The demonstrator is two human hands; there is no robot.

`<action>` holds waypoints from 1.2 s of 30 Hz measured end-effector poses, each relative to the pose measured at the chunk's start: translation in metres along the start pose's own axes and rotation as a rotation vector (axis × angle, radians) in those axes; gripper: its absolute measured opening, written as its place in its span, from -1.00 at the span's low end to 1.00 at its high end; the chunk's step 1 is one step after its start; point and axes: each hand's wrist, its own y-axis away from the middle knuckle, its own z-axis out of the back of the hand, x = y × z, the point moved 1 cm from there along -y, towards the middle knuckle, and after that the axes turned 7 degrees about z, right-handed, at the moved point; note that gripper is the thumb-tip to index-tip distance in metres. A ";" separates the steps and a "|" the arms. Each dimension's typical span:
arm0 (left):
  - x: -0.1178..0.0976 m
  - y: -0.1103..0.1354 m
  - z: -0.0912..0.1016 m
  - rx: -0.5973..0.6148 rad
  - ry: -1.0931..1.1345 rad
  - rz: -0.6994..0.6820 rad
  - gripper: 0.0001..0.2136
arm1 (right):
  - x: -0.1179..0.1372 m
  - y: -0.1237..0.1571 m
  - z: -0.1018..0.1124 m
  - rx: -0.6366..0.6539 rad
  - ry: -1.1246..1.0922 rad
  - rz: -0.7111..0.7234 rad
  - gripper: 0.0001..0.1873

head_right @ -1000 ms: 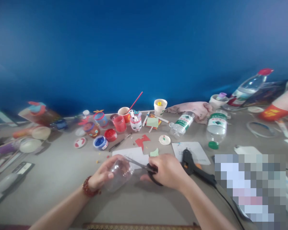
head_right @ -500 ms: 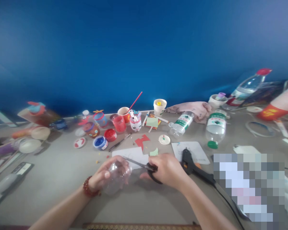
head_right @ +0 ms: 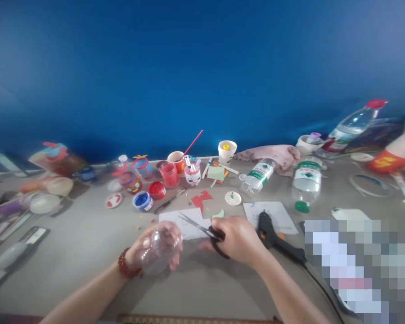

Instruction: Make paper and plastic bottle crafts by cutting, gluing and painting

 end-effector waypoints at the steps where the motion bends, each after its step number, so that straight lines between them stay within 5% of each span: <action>1: -0.001 0.000 0.000 -0.003 0.003 0.006 -0.53 | 0.001 0.000 0.001 0.016 -0.004 0.002 -0.56; 14: 0.005 -0.001 0.001 0.017 0.000 0.133 -0.51 | 0.002 0.000 -0.004 0.119 -0.085 0.021 -0.50; 36: -0.007 -0.003 -0.008 -0.048 -0.171 -0.008 -0.54 | -0.001 0.002 -0.012 0.040 -0.277 0.051 -0.35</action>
